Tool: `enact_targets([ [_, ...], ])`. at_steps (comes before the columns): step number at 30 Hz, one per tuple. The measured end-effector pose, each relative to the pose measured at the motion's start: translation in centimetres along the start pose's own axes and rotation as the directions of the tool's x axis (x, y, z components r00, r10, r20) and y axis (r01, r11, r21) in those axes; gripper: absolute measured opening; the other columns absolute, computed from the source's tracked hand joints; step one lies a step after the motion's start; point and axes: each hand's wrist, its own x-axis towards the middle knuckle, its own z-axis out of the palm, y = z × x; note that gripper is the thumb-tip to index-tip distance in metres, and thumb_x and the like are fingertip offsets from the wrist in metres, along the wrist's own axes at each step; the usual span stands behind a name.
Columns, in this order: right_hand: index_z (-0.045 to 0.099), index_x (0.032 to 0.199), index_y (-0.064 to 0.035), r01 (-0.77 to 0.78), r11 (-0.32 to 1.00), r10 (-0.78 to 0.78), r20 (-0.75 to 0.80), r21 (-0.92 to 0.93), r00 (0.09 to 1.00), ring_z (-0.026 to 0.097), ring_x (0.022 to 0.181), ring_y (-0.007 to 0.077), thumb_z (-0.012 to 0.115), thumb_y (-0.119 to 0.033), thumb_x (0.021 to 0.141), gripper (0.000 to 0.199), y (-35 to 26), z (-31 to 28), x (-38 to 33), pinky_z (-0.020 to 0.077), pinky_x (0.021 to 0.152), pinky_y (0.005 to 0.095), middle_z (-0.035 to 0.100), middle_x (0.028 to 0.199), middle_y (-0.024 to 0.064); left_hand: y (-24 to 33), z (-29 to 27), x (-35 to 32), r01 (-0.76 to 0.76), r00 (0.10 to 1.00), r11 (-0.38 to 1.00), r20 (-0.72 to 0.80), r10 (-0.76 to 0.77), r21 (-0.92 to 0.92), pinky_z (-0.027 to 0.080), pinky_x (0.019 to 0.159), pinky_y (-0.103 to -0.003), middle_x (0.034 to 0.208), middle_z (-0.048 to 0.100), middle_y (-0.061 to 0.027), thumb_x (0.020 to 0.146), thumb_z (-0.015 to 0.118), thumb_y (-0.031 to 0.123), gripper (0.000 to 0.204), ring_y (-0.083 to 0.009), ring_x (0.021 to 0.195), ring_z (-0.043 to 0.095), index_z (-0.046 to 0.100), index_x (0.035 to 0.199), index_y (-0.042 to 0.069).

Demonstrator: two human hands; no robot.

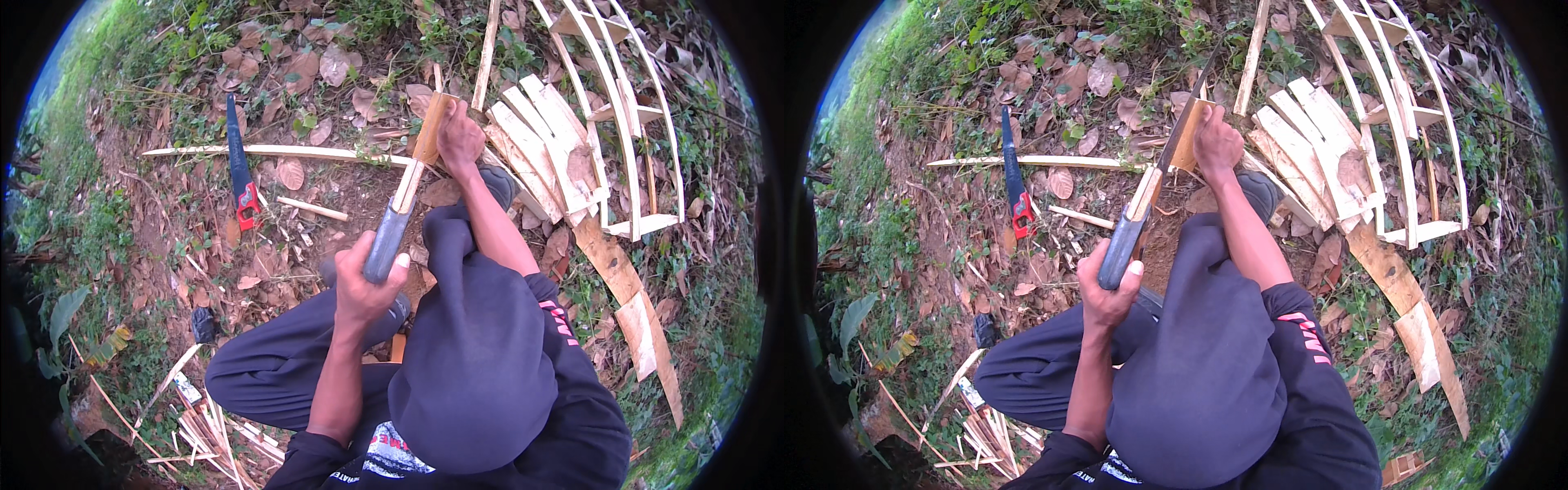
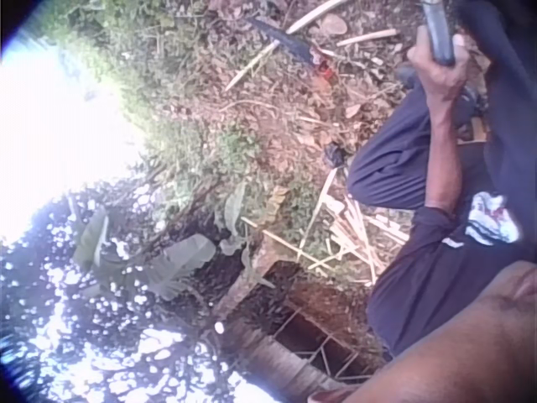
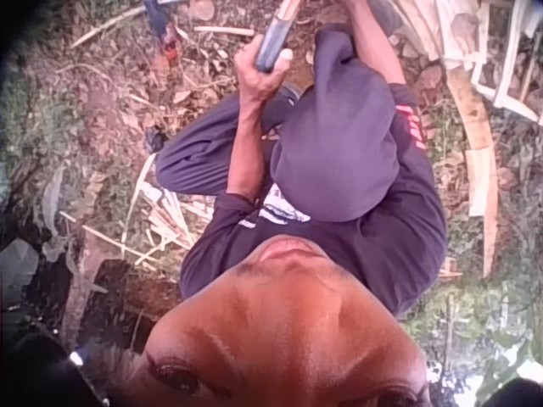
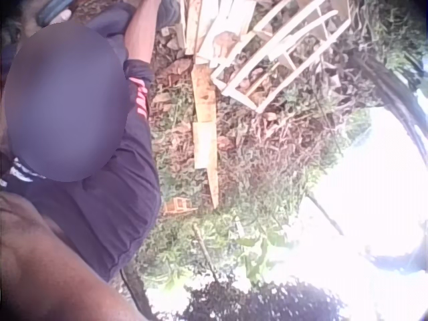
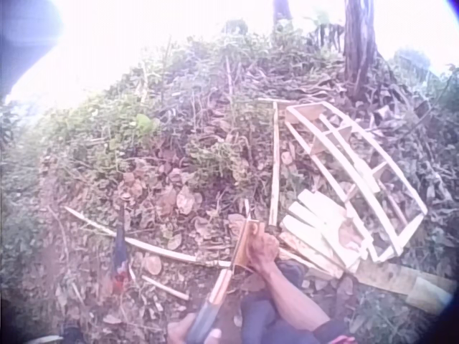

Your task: The person sits on the ground and uses a hand saw to cut a small wooden piece, then fits it into a wooden frame structure. The person handles the saw and wood pieces directly, adjusting the frame to test the fit.

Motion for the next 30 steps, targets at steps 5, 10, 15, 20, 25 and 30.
enact_targets([
  [5,0.047,0.086,-0.0087,0.029,1.000,-0.029,0.034,0.003,0.999,0.057,0.045,0.0355,0.021,-0.045,0.104,0.048,0.1,-0.1,0.1,0.0425,0.045,0.0479,0.056,0.050,0.0153,0.3,-0.4,0.0,0.013,1.000,1.000,0.017,-0.013,0.013,0.037,0.047,-0.029,0.056,0.045,-0.0020,0.077,0.072,0.014,0.027,-0.0098,0.049,0.043,0.048,0.074,0.002],
  [10,0.046,0.086,-0.0088,0.039,0.999,-0.039,0.029,0.004,0.999,0.057,0.043,0.0345,0.019,-0.046,0.104,0.050,-0.1,-0.4,0.1,0.0422,0.044,0.0469,0.056,0.050,0.0142,-0.4,-0.5,-0.3,-0.045,0.998,0.998,0.044,0.043,0.046,0.039,0.044,-0.026,0.055,0.049,0.0007,0.081,0.069,0.015,0.022,-0.0075,0.046,0.048,0.054,0.082,0.000],
  [15,0.047,0.087,-0.0087,0.044,0.999,-0.044,0.040,0.003,0.998,0.058,0.044,0.0346,0.024,-0.043,0.104,0.045,0.0,-0.3,0.1,0.0424,0.043,0.0466,0.057,0.050,0.0146,-0.4,-0.5,-0.3,-0.099,0.994,0.991,0.046,0.096,0.086,0.041,0.042,-0.023,0.055,0.052,0.0019,0.083,0.067,0.015,0.021,-0.0066,0.044,0.050,0.057,0.087,-0.002],
  [20,0.047,0.088,-0.0086,0.053,0.999,-0.052,0.036,-0.009,0.998,0.059,0.046,0.0355,0.031,-0.039,0.104,0.038,0.2,-0.2,0.1,0.0436,0.044,0.0475,0.058,0.051,0.0153,-0.6,-0.6,-0.4,-0.092,0.995,0.994,0.052,0.088,0.066,0.041,0.042,-0.023,0.055,0.052,0.0014,0.084,0.066,0.014,0.021,-0.0068,0.044,0.051,0.056,0.089,-0.003],
  [25,0.047,0.086,-0.0084,0.055,0.998,-0.054,0.044,-0.006,0.998,0.060,0.047,0.0355,0.030,-0.040,0.104,0.040,0.1,-0.2,0.1,0.0443,0.045,0.0483,0.058,0.052,0.0153,0.0,-0.3,-0.9,0.007,0.999,1.000,-0.039,-0.008,-0.024,0.037,0.049,-0.031,0.057,0.045,-0.0036,0.078,0.071,0.015,0.027,-0.0120,0.049,0.045,0.048,0.076,0.001],
  [30,0.048,0.084,-0.0082,0.071,0.997,-0.072,-0.018,-0.024,0.997,0.060,0.046,0.0350,0.030,-0.041,0.104,0.042,0.5,0.1,0.3,0.0444,0.044,0.0477,0.058,0.051,0.0149,-0.5,0.1,-0.5,0.035,0.999,0.999,-0.021,-0.036,-0.041,0.037,0.050,-0.031,0.056,0.045,-0.0037,0.078,0.070,0.016,0.026,-0.0128,0.049,0.046,0.049,0.076,0.001],
])
